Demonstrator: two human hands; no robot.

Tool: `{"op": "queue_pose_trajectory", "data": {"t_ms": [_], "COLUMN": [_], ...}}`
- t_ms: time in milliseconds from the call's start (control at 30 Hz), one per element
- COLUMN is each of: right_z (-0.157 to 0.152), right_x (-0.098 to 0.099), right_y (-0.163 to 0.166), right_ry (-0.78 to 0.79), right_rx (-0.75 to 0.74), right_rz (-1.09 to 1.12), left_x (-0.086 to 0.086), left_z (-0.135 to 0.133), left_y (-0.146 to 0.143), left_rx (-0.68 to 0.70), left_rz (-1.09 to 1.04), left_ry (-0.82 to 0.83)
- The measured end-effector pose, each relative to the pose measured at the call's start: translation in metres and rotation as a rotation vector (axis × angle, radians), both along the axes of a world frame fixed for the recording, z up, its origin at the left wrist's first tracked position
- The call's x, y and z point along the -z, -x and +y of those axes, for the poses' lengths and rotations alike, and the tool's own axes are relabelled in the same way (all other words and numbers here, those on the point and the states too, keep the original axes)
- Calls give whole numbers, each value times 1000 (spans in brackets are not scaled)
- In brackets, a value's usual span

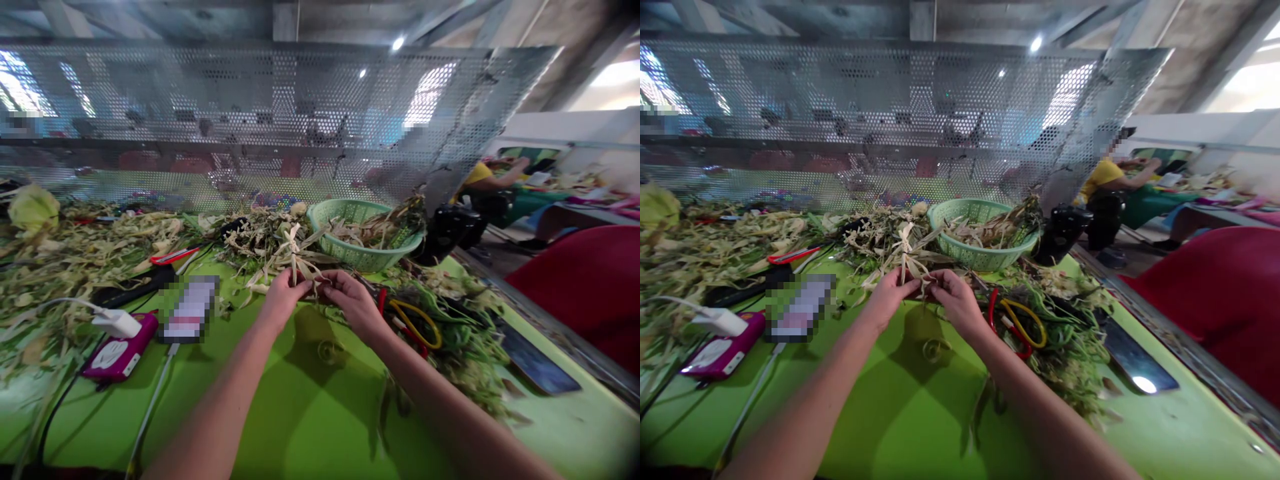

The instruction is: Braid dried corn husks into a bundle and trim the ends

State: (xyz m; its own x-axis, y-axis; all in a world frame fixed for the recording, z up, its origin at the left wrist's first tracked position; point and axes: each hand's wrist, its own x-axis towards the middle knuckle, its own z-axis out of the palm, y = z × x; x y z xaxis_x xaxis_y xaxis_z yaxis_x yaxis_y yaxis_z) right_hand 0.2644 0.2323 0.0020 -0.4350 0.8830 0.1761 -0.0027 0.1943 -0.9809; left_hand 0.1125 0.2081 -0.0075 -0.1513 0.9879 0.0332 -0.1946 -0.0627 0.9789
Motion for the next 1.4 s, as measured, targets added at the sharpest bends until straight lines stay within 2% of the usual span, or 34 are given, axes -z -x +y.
{"op": "queue_pose_trajectory", "data": {"t_ms": [67, 200, 367, 433, 600, 700, 933, 1100, 1233, 1333, 1400], "right_z": [-1, 0, 9, 11, 6, 3, 6, 6, -1, -1, 3], "right_x": [-1, 4, 12, 12, 6, 2, 6, 6, 2, 4, 7], "right_y": [0, -1, -5, -6, -4, -3, -2, -5, -7, -8, -8], "right_ry": [-6, -127, -238, -209, -8, 28, -81, -127, -298, -391, -378], "right_rx": [-8, 40, 117, 102, 43, 60, 85, 86, 125, 199, 233], "right_rz": [6, -107, -224, -205, -35, -8, -84, -127, -312, -424, -400], "left_x": [2, 7, 4, 2, 2, 3, 4, 2, 2, 6, 7], "left_z": [1, 2, 0, -1, 0, 1, 4, 4, 2, 3, 5], "left_y": [-1, -4, -5, -5, -3, -3, -1, 2, 1, -1, 0], "left_rx": [-34, -69, -30, -3, 74, 81, -44, -118, -136, -111, -128], "left_rz": [89, 174, 33, -33, -153, -180, 47, 80, 199, 172, 109], "left_ry": [-15, -37, 6, 15, -8, 2, 11, 18, -26, -41, -27]}}
